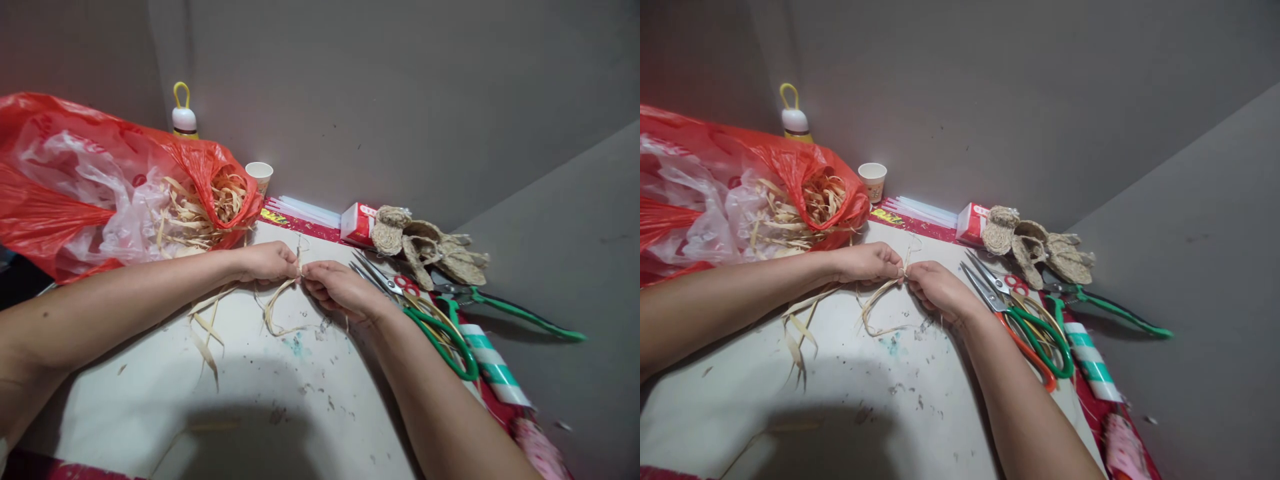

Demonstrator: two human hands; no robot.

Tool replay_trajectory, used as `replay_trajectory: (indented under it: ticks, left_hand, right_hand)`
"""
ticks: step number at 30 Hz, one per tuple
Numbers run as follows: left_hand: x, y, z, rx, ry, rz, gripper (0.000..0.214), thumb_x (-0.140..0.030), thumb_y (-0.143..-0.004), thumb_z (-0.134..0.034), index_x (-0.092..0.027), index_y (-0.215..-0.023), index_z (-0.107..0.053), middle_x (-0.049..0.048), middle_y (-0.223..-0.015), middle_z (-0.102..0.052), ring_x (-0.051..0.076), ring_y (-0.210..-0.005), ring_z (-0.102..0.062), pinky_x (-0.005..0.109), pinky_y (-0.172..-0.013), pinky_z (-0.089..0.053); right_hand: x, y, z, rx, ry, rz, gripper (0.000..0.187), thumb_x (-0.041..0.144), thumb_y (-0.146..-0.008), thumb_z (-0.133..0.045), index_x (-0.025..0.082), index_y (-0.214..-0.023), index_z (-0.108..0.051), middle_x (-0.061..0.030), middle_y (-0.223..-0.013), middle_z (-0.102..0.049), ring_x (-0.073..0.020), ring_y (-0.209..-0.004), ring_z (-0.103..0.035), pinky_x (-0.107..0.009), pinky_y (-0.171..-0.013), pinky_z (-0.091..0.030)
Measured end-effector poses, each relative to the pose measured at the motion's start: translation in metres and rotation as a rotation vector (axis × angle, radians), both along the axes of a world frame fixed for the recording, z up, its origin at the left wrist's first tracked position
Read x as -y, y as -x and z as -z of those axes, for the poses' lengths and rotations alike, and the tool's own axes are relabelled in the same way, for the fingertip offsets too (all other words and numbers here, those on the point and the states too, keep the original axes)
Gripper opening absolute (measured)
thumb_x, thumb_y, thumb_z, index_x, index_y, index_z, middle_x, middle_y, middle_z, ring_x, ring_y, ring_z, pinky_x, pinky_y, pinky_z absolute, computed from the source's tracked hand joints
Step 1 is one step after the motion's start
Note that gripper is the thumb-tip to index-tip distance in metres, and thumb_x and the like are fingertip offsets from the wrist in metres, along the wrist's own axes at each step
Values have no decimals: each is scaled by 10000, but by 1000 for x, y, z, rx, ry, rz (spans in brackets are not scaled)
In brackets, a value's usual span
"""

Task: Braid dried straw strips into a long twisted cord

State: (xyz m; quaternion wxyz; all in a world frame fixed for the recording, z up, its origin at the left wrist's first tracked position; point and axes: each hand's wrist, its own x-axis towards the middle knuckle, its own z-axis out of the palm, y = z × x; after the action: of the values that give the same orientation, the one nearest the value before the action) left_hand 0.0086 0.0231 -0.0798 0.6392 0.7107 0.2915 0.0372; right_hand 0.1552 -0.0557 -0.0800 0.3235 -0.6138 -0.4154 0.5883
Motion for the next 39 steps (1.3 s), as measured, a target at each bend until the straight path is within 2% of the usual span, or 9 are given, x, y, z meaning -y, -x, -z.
replay_trajectory:
  ticks: [6, 12, 20, 25, 28, 31, 33, 35, 39]
  left_hand:
    - [-2, 1, -1, 7, -80, 58, 172, -259, -749, -513, -132, -683, -609, -76, -404, -284, 51, -338, -206, 186, -342, -160]
    - [-7, 2, 2, 0, -309, 82, 130, -210, -729, -505, -134, -654, -578, -51, -501, -435, 55, -430, -331, 173, -420, -237]
    - [-4, 3, -10, -42, -519, 146, 144, -133, -720, -458, -133, -619, -560, -58, -492, -425, 67, -464, -353, 179, -449, -240]
    - [-3, 3, -16, -84, -459, 162, 191, -118, -704, -418, -137, -552, -533, -36, -483, -441, 70, -442, -366, 187, -442, -275]
    - [5, 3, -16, -170, -335, 122, 190, -172, -722, -394, -147, -589, -526, -21, -476, -480, 78, -367, -371, 203, -391, -282]
    - [18, 2, -14, -227, -217, 82, 203, -213, -744, -366, -142, -650, -532, 21, -524, -555, 107, -340, -432, 221, -360, -318]
    - [26, 1, -11, -228, -230, 46, 219, -212, -757, -352, -133, -678, -541, 47, -553, -586, 119, -356, -470, 229, -372, -352]
    - [32, -1, -9, -243, -314, 4, 223, -208, -763, -359, -124, -709, -559, 63, -570, -606, 129, -388, -501, 232, -399, -375]
    - [39, -3, -7, -283, -624, -68, 195, -178, -743, -414, -116, -772, -597, 105, -694, -660, 175, -599, -598, 243, -529, -416]
  right_hand:
    - [-2, -1, 0, 37, 35, -56, 134, 261, -724, -470, 165, -631, -485, 91, -486, -223, -44, -386, -122, -186, -344, -60]
    - [-1, -5, 3, -125, 48, -77, 214, 269, -745, -525, 185, -593, -400, 97, -484, -241, -35, -386, -124, -166, -338, -61]
    - [-1, -2, 6, -237, 53, -55, 226, 254, -738, -551, 178, -586, -402, 99, -471, -268, -22, -367, -143, -144, -325, -81]
    - [-1, 3, 11, -155, 19, 22, 151, 203, -708, -503, 161, -570, -458, 94, -446, -283, -19, -350, -143, -150, -316, -78]
    - [0, 6, 11, -157, 3, 81, 118, 203, -696, -499, 147, -593, -511, 96, -429, -276, -20, -344, -149, -153, -316, -90]
    - [1, 10, 10, -197, -15, 111, 178, 195, -685, -503, 166, -523, -433, 94, -408, -273, -19, -336, -162, -157, -317, -97]
    - [2, 11, 9, -232, -15, 122, 244, 193, -683, -512, 182, -492, -360, 93, -401, -271, -16, -333, -159, -160, -316, -94]
    - [2, 11, 9, -274, -8, 121, 268, 201, -687, -528, 187, -496, -340, 98, -406, -262, -14, -334, -154, -159, -318, -86]
    - [3, 12, 11, -312, -30, 118, 298, 210, -680, -561, 191, -503, -322, 105, -423, -242, -13, -342, -157, -154, -322, -86]
